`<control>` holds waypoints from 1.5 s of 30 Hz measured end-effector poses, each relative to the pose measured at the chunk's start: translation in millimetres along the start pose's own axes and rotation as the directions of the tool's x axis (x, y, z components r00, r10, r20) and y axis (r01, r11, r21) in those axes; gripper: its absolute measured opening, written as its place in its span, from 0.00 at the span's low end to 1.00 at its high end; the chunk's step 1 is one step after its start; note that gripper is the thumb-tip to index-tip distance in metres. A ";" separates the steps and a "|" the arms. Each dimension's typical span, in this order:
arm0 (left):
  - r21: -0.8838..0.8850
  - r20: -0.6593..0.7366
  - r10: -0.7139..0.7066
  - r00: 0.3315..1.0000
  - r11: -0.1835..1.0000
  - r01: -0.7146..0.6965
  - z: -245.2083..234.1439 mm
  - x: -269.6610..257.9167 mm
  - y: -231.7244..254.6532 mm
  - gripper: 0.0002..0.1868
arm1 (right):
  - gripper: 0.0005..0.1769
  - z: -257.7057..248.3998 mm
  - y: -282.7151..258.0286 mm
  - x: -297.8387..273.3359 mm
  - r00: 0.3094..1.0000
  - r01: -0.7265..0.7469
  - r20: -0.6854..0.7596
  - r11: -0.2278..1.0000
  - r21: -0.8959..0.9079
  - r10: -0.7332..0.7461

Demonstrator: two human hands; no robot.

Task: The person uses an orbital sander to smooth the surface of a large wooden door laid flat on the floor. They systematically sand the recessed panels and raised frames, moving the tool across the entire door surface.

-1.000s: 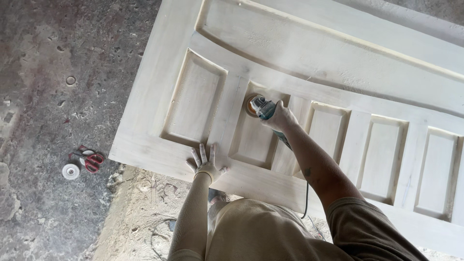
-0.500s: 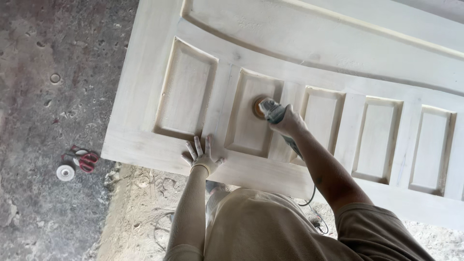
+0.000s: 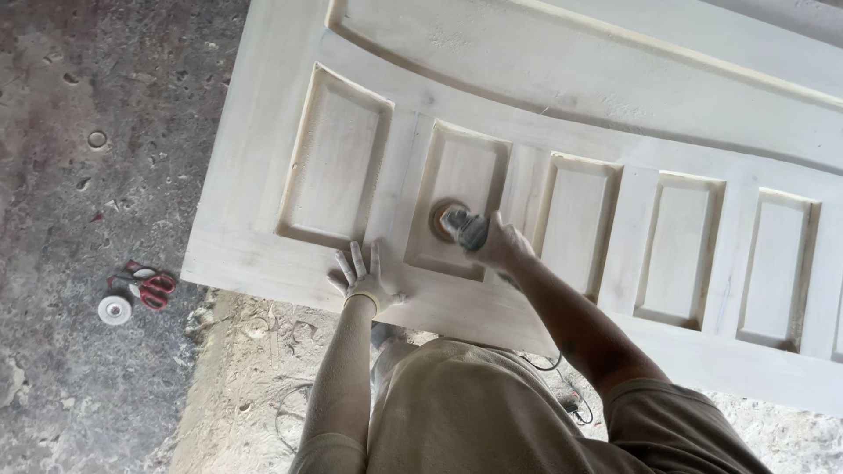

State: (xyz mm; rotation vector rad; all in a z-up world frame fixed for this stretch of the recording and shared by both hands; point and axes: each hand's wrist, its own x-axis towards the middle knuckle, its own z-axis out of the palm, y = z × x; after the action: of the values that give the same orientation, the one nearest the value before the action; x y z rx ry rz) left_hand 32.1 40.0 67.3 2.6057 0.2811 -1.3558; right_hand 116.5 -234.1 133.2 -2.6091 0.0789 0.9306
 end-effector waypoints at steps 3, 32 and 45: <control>-0.014 -0.042 0.011 0.999 1.000 -0.011 1.0 1.0 -0.6 0.80 | 0.48 -17.2 -7.1 27.2 0.996 -0.049 -0.067 0.998 0.049 0.052; -0.028 0.003 0.002 1.000 1.000 -0.002 -8.9 -6.8 1.6 0.80 | 0.51 -39.2 -22.1 78.4 0.991 0.031 -0.128 0.999 -0.015 -0.033; 0.001 0.020 -0.010 1.000 1.000 0.010 -9.0 -4.8 5.6 0.80 | 0.52 -68.0 9.6 85.0 0.981 -0.071 -0.176 0.995 0.075 0.083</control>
State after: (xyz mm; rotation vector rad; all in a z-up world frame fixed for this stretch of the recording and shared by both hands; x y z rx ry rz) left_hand 37.9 36.6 76.8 2.5933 0.2914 -1.3851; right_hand 222.0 -261.6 125.8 -2.6357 0.2554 0.7028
